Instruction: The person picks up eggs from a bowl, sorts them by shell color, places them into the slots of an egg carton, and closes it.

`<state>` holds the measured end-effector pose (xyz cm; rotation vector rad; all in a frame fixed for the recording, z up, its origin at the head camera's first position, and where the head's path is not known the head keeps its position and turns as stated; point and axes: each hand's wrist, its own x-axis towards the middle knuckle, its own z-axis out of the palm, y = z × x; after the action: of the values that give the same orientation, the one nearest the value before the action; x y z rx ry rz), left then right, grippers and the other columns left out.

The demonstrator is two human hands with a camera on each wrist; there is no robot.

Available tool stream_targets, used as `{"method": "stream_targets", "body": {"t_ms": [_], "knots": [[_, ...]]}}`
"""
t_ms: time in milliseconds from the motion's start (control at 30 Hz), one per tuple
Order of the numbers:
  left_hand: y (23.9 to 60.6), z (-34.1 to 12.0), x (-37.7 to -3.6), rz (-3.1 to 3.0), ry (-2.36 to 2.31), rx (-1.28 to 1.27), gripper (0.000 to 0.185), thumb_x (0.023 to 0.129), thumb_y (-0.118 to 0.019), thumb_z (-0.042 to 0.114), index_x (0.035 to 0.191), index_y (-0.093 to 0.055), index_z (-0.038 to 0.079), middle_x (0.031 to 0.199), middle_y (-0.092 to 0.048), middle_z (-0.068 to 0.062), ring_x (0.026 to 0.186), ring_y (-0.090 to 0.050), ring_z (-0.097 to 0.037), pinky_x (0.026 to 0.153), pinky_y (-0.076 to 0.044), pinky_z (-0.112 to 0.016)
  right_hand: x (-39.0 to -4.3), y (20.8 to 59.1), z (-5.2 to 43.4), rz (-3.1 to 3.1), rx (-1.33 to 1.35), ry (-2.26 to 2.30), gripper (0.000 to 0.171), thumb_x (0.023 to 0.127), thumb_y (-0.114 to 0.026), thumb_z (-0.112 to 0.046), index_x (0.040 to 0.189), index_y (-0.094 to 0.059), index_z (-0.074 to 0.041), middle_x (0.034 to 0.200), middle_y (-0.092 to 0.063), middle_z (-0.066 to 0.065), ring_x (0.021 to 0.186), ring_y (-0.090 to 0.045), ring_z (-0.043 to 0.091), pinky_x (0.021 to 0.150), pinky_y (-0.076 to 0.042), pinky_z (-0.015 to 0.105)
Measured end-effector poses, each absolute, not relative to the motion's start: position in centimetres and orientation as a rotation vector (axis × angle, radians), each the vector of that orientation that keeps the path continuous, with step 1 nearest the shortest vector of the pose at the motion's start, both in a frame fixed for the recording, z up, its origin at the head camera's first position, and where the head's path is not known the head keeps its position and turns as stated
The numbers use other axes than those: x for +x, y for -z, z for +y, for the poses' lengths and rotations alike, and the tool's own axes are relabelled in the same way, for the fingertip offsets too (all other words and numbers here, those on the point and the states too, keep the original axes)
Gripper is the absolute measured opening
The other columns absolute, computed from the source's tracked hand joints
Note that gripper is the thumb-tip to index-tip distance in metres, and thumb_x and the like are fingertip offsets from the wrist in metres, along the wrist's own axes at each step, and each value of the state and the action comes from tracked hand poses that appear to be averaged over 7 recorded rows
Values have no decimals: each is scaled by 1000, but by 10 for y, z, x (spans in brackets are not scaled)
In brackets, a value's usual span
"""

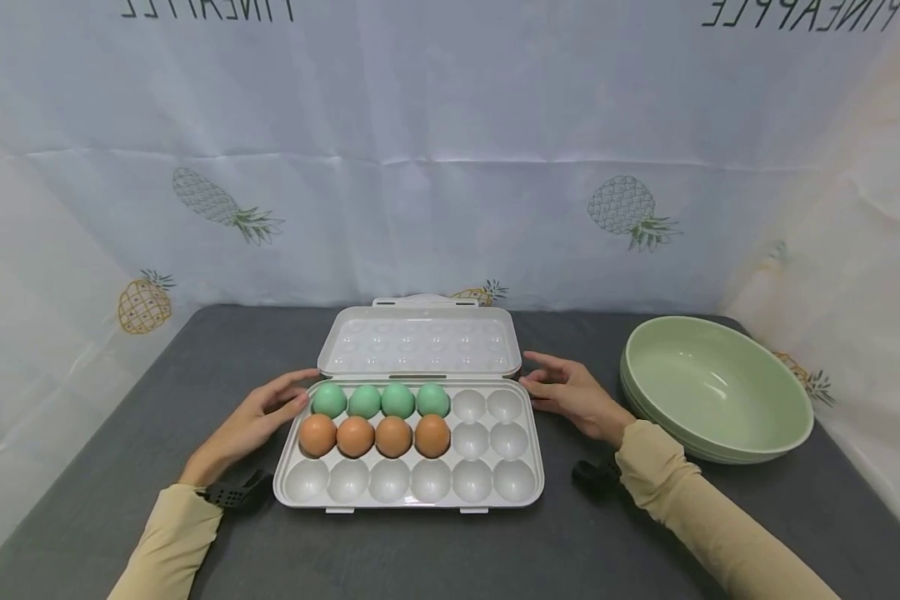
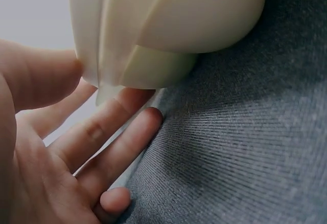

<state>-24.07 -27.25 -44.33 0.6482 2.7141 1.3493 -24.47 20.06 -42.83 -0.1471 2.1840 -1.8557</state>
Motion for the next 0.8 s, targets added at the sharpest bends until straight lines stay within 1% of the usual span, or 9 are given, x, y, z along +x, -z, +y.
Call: {"method": "stream_targets", "body": {"t_ms": [133, 300, 367, 433, 533, 567, 633, 667, 800], "knots": [[443, -272, -242, 2683, -1377, 669, 49, 108, -52, 19, 153, -42, 2, 122, -71, -20, 104, -60, 11, 91, -44, -14, -250, 433, 202, 2081, -157, 1816, 77, 103, -63, -24, 164, -19, -9, 119, -61, -1, 112, -64, 6, 104, -53, 38], [440, -271, -244, 2641, -1385, 641, 55, 108, -50, 17, 157, -33, -1, 126, -67, -27, 108, -60, 6, 94, -44, -16, -254, 435, 200, 2035, -167, 1794, 79, 103, -62, -23, 165, -14, -12, 115, -62, -5, 114, -62, 4, 109, -48, 44], [437, -269, -245, 2612, -1369, 593, 59, 109, -49, 20, 159, -28, -1, 140, -57, -31, 125, -60, -9, 104, -45, -29, -255, 434, 200, 2028, -180, 1795, 79, 104, -61, -21, 166, -12, -11, 113, -62, -6, 112, -62, 4, 108, -48, 45], [435, -267, -246, 2563, -1371, 529, 63, 109, -48, 25, 161, -24, 0, 155, -42, -32, 142, -48, -30, 115, -38, -48, -255, 434, 199, 2023, -194, 1797, 79, 105, -60, -21, 166, -11, -12, 112, -62, -6, 110, -62, 4, 107, -48, 44], [433, -266, -246, 2485, -1395, 466, 67, 109, -47, 29, 163, -18, 1, 166, -18, -31, 153, -20, -49, 117, -21, -69, -253, 434, 197, 2032, -230, 1795, 78, 105, -58, -20, 166, -9, -13, 116, -62, -4, 110, -62, 5, 103, -49, 41], [432, -266, -246, 2469, -1402, 455, 68, 109, -47, 29, 163, -16, 2, 166, -19, -31, 152, -19, -50, 116, -20, -70, -253, 434, 196, 2043, -237, 1795, 78, 105, -59, -20, 166, -10, -14, 118, -61, -3, 110, -62, 6, 101, -50, 40], [432, -267, -245, 2466, -1405, 431, 69, 109, -47, 31, 164, -16, 6, 163, -27, -30, 147, -30, -42, 114, -24, -68, -251, 434, 196, 2071, -257, 1795, 80, 105, -60, -21, 166, -10, -18, 121, -61, 0, 112, -62, 7, 99, -52, 38], [433, -267, -245, 2480, -1403, 432, 68, 109, -47, 31, 165, -16, 7, 159, -33, -30, 142, -39, -32, 112, -27, -65, -250, 434, 196, 2086, -261, 1800, 80, 104, -60, -20, 166, -10, -19, 121, -61, 0, 112, -63, 7, 97, -53, 37], [437, -268, -244, 2561, -1420, 472, 65, 108, -50, 28, 164, -21, 10, 145, -52, -27, 116, -50, 8, 105, -40, -29, -246, 435, 197, 2128, -284, 1844, 81, 102, -63, -18, 166, -13, -24, 114, -61, -1, 113, -65, 6, 92, -56, 35]]}}
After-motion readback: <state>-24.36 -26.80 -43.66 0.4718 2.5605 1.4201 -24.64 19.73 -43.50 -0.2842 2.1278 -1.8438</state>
